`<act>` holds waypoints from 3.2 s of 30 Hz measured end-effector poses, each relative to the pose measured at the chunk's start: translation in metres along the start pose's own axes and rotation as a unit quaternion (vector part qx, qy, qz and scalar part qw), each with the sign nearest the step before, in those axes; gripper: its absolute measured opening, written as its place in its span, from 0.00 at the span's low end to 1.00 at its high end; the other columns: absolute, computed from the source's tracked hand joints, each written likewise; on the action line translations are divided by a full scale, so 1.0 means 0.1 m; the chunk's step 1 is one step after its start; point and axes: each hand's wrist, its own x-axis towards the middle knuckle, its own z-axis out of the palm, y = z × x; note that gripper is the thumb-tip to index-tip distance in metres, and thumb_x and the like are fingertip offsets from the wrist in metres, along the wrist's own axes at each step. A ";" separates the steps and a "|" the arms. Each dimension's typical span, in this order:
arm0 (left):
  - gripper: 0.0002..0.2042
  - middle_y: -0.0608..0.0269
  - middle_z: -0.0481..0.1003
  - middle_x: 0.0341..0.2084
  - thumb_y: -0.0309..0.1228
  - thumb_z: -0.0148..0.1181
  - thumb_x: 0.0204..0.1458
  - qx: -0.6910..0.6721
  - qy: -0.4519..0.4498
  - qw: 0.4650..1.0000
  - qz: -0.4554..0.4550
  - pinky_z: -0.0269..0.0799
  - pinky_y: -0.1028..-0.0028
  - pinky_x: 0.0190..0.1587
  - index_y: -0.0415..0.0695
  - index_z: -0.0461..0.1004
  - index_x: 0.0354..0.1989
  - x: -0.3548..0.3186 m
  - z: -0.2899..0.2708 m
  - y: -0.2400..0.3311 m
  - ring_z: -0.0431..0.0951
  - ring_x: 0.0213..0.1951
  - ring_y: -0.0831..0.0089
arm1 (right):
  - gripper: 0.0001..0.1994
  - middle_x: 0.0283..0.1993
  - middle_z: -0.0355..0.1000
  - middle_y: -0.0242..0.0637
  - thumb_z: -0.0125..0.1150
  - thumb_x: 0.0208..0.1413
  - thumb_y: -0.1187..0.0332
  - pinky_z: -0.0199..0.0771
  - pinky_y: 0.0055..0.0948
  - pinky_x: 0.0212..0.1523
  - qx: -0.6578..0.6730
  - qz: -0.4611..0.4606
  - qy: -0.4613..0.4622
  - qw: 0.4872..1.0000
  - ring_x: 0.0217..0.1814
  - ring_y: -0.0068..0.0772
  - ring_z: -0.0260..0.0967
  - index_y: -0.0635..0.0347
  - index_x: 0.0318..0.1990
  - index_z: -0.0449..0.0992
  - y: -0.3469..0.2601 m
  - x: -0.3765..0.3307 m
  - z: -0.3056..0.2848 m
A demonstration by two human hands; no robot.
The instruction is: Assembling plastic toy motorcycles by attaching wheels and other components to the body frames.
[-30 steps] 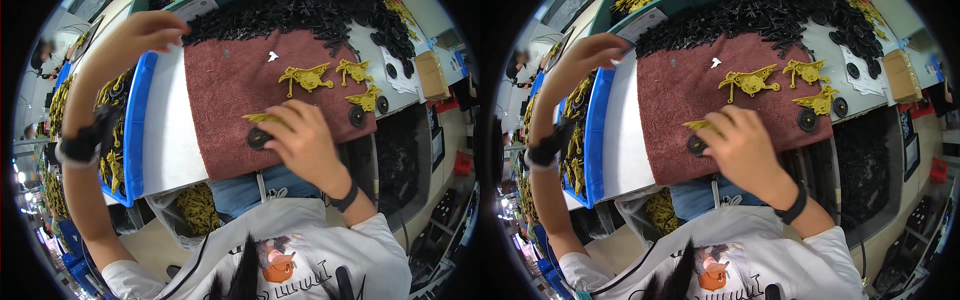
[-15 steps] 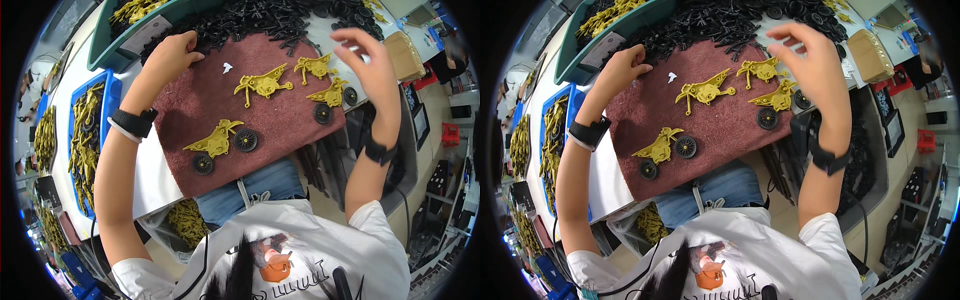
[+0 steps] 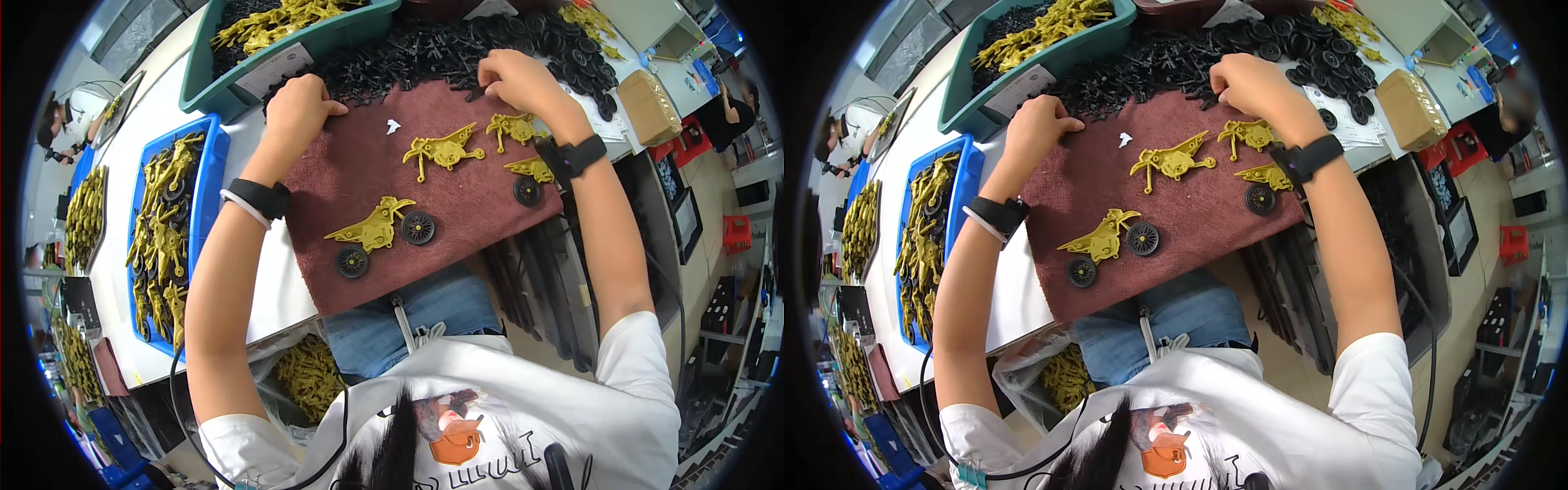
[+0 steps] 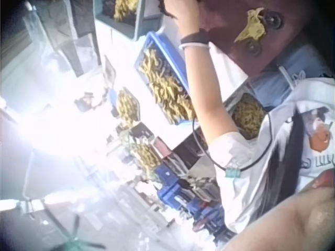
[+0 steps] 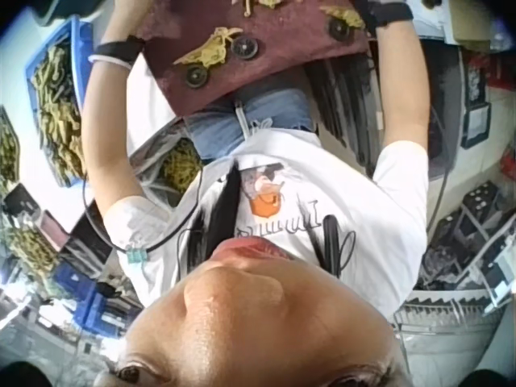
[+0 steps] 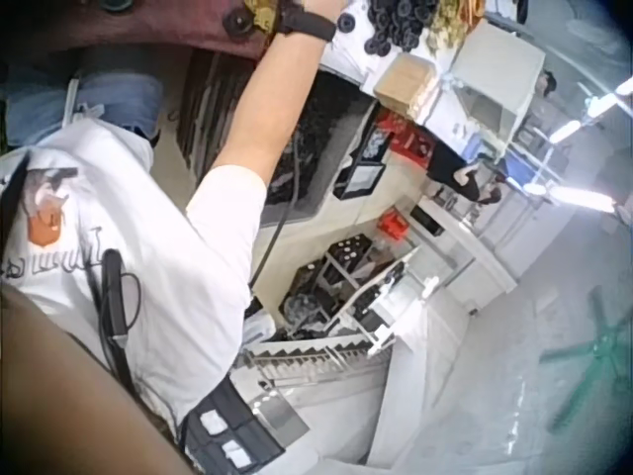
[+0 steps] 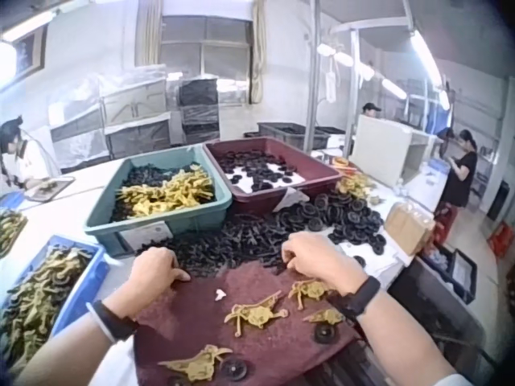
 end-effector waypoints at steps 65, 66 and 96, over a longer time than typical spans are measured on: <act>0.10 0.58 0.69 0.14 0.30 0.59 0.52 -0.025 0.011 0.997 -0.072 0.63 0.63 0.19 0.43 0.68 0.22 -2.33 0.09 0.81 0.71 0.16 0.56 | 0.11 0.33 0.77 0.41 0.67 0.45 0.80 0.75 0.22 0.37 0.442 -0.013 -0.197 0.875 0.34 0.26 0.75 0.72 0.38 0.77 -1.74 -0.14 0.04; 0.09 0.53 0.69 0.14 0.29 0.59 0.53 -0.048 -0.001 0.995 -0.082 0.61 0.60 0.21 0.41 0.69 0.23 -2.31 0.07 0.81 0.70 0.18 0.51 | 0.11 0.33 0.77 0.41 0.67 0.45 0.80 0.75 0.22 0.37 0.439 -0.011 -0.197 0.877 0.34 0.26 0.75 0.72 0.38 0.77 -1.72 -0.09 0.04; 0.07 0.68 0.69 0.13 0.29 0.67 0.50 -0.209 -0.047 0.963 -0.165 0.58 0.79 0.21 0.38 0.76 0.29 -2.41 -0.24 0.72 0.65 0.18 0.86 | 0.17 0.36 0.73 0.42 0.69 0.42 0.74 0.72 0.34 0.40 0.026 -0.097 -0.123 0.987 0.40 0.36 0.71 0.62 0.43 0.74 -1.46 -0.12 -0.07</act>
